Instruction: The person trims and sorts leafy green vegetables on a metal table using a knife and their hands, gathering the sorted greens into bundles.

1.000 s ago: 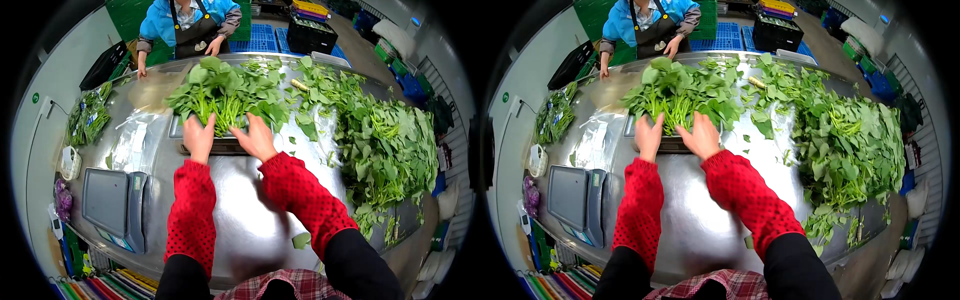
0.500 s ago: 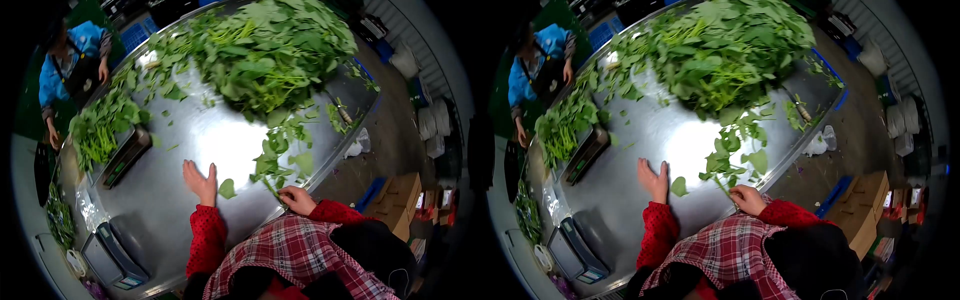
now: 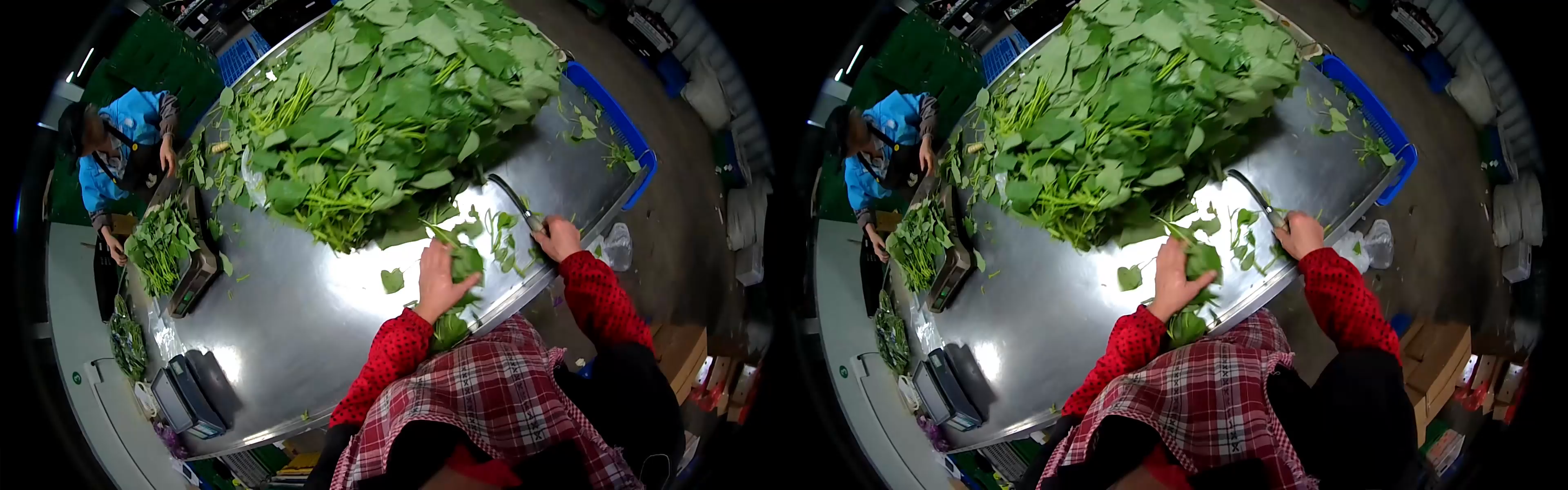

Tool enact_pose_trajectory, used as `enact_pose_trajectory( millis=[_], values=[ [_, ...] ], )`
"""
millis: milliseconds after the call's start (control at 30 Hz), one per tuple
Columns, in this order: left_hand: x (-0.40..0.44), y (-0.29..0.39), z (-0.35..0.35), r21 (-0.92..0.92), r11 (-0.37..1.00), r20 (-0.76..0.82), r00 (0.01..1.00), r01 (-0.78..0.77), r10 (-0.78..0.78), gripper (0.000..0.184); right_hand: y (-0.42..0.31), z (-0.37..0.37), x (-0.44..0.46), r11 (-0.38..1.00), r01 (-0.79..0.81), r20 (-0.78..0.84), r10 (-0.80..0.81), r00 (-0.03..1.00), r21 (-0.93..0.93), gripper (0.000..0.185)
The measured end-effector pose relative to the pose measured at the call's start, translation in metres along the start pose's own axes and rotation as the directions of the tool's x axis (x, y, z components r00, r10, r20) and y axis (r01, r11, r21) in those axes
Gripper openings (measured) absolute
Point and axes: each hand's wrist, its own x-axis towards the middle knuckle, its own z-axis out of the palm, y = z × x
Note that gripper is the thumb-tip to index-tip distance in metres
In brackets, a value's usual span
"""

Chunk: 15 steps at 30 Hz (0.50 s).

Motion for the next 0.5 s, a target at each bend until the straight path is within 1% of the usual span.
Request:
enact_pose_trajectory(
  millis=[33,67,100,167,200,233,267,300,367,400,433,467,500],
  values=[
    [0.005,0.008,0.000,-0.009,0.998,0.053,0.997,-0.060,0.060,0.075,0.006,-0.001,0.001,1.000,-0.018,-0.092,0.019,0.996,0.012,0.038],
    [0.004,0.012,-0.007,-0.056,0.998,0.038,0.999,-0.005,0.007,0.075,0.012,-0.001,-0.002,0.999,-0.039,-0.178,0.044,0.983,0.030,0.033],
    [0.000,0.013,-0.021,-0.106,0.993,0.030,0.998,0.054,-0.052,0.074,0.020,-0.005,-0.006,0.998,-0.046,-0.167,0.052,0.985,0.037,0.033],
    [-0.030,-0.006,-0.058,-0.322,0.920,-0.018,0.970,0.225,-0.244,0.087,0.032,-0.017,-0.011,0.959,-0.055,-0.369,0.160,0.915,0.279,0.032],
    [-0.051,-0.013,-0.078,-0.197,0.956,-0.059,0.971,0.216,-0.232,0.094,0.049,-0.005,-0.012,0.927,-0.044,-0.383,0.196,0.903,0.371,0.033],
    [-0.073,-0.015,-0.093,-0.068,0.977,-0.090,0.974,0.204,-0.210,0.101,0.053,0.000,-0.013,0.920,-0.067,-0.372,0.223,0.901,0.387,0.033],
    [-0.094,-0.025,-0.095,0.073,0.988,0.004,0.991,0.133,-0.133,0.113,0.056,0.007,-0.014,0.904,-0.036,-0.424,0.234,0.875,0.425,0.033],
    [-0.107,-0.018,-0.087,0.152,0.982,0.072,0.990,0.112,-0.124,0.118,0.059,0.015,-0.016,0.890,-0.007,-0.473,0.248,0.846,0.455,0.033],
    [-0.100,0.005,-0.062,0.209,0.968,0.172,0.969,0.139,-0.177,0.122,0.047,0.028,-0.008,0.939,-0.029,-0.562,0.229,0.794,0.342,0.032],
    [-0.105,-0.008,-0.038,0.230,0.969,0.130,0.984,0.089,-0.122,0.124,0.043,0.025,-0.006,0.947,-0.088,-0.538,0.250,0.805,0.309,0.032],
    [-0.088,0.004,-0.031,0.198,0.969,0.135,0.975,0.147,-0.176,0.123,0.043,0.024,-0.010,0.954,-0.135,-0.506,0.258,0.823,0.266,0.032],
    [-0.072,0.006,-0.023,0.160,0.981,0.049,0.992,0.110,-0.119,0.117,0.045,0.032,-0.019,0.956,-0.148,-0.471,0.256,0.844,0.255,0.032],
    [-0.065,0.007,-0.017,0.157,0.985,-0.024,0.997,0.076,-0.073,0.108,0.048,0.032,-0.013,0.956,-0.108,-0.510,0.238,0.826,0.271,0.034]
  ],
)
